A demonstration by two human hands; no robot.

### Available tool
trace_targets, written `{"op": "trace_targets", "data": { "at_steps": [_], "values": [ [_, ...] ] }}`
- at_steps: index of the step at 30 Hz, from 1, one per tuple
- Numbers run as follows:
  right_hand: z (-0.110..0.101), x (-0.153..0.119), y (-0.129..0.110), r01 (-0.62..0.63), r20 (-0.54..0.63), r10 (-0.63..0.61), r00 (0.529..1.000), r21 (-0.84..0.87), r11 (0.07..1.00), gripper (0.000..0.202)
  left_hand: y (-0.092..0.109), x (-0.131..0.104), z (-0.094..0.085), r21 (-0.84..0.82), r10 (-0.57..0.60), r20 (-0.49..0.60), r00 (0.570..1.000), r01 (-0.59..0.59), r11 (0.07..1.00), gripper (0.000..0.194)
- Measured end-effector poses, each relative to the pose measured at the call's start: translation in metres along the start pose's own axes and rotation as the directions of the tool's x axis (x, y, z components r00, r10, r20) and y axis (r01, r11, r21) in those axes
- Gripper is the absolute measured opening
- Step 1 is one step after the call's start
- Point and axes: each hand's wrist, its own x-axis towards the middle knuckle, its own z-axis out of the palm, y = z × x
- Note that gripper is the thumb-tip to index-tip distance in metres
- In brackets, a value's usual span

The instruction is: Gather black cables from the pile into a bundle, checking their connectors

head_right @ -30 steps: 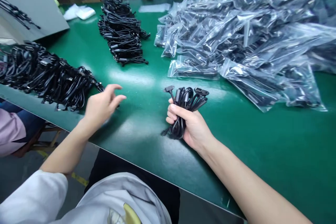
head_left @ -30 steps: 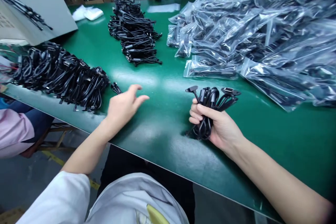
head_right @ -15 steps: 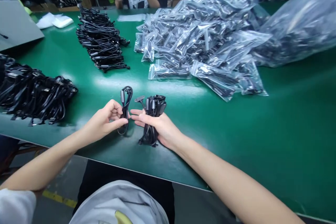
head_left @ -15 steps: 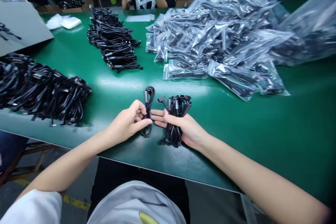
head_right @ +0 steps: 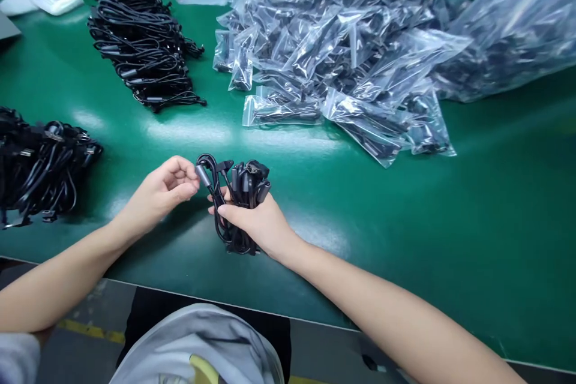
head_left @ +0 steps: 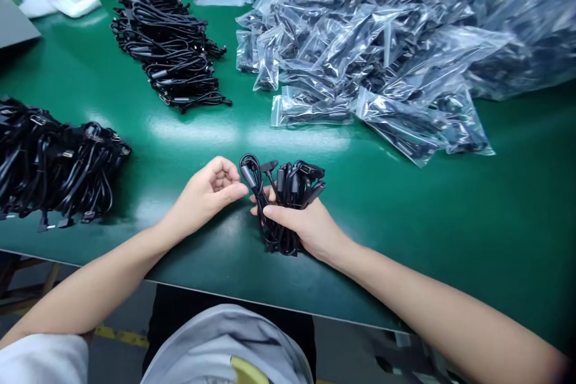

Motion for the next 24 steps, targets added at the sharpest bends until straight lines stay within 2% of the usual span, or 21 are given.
{"op": "trace_targets", "data": {
  "at_steps": [5,8,12,20,24],
  "values": [
    [0.01,-0.006,-0.002,-0.042,-0.055,0.031,0.998,-0.208,0.977,0.018,-0.002,0.002,0.005,-0.104,-0.096,0.025,0.995,0.098,0.99,0.031],
    [0.01,-0.009,0.005,0.017,-0.102,-0.055,0.993,-0.348,0.938,0.016,0.0,0.0,0.005,-0.132,-0.133,0.033,0.991,0.136,0.982,0.035],
    [0.007,-0.012,0.013,0.102,-0.091,-0.167,0.982,-0.486,0.868,0.014,0.003,-0.001,0.004,-0.134,-0.151,0.029,0.988,0.154,0.979,0.032],
    [0.011,-0.012,0.008,0.046,-0.152,-0.126,0.98,-0.446,0.894,0.018,0.004,-0.004,0.004,-0.214,-0.145,0.048,0.988,0.152,0.965,0.031],
    [0.013,-0.01,0.002,-0.014,-0.137,-0.034,0.99,-0.331,0.944,0.017,0.005,-0.005,0.004,-0.193,-0.137,0.017,0.99,0.137,0.971,0.03]
  ]
}}
